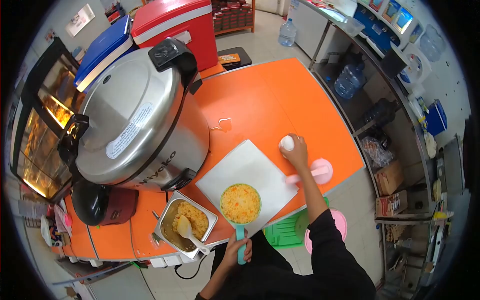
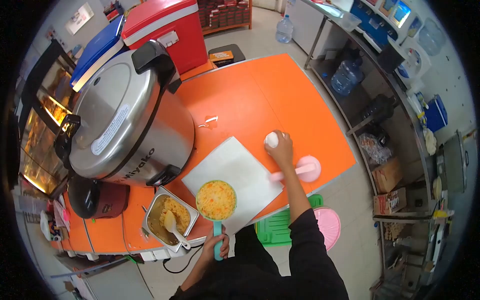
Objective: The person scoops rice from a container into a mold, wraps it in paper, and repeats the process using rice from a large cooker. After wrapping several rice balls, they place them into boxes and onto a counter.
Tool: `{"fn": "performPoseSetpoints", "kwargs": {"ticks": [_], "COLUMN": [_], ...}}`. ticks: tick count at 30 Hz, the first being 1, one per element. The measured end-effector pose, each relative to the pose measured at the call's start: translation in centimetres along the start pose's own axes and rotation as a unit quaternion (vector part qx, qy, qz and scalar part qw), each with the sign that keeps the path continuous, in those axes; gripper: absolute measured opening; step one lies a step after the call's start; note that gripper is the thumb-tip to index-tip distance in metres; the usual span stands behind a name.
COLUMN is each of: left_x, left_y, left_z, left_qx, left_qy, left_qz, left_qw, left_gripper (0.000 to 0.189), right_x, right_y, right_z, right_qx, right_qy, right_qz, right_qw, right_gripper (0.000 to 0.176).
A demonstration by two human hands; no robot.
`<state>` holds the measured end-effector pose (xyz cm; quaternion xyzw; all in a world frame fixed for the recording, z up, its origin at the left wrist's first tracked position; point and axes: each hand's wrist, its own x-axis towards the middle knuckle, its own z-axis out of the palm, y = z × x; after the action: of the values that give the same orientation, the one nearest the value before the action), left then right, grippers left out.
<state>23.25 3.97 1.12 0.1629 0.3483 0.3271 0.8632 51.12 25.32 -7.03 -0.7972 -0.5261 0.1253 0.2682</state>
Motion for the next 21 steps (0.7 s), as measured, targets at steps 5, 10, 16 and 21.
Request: {"fn": "performPoseSetpoints", "kwargs": {"ticks": [5,10,16,21], "left_x": [5.2,9.1,9.8,9.5], "left_y": [-1.9,-3.6,-1.7,-1.5], "left_z": [-0.4,-0.1,-2.5,-3.7], "left_qx": [-0.021,-0.017,0.488,0.76], "left_qy": [0.005,-0.014,0.108,0.323], "left_qz": [0.017,0.041,0.01,0.169], "left_qw": [1.0,0.999,0.866,0.538], "left_gripper": [0.015,0.015,0.055,0.087], "right_x": [-5.7,-15.2,-13.8,-10.0], "right_y": [-1.9,-5.3,-2.0,-1.9], "right_z": [-2.1,-1.0,2.3,0.2], "right_qx": [0.053,0.634,0.649,0.393], "right_qy": [0.032,-0.402,-0.422,-0.382], "right_qz": [-0.16,0.362,0.34,0.202], "right_qw": [0.985,0.553,0.534,0.812], "right_gripper": [0.033,0.036,0.024,0.025]}}
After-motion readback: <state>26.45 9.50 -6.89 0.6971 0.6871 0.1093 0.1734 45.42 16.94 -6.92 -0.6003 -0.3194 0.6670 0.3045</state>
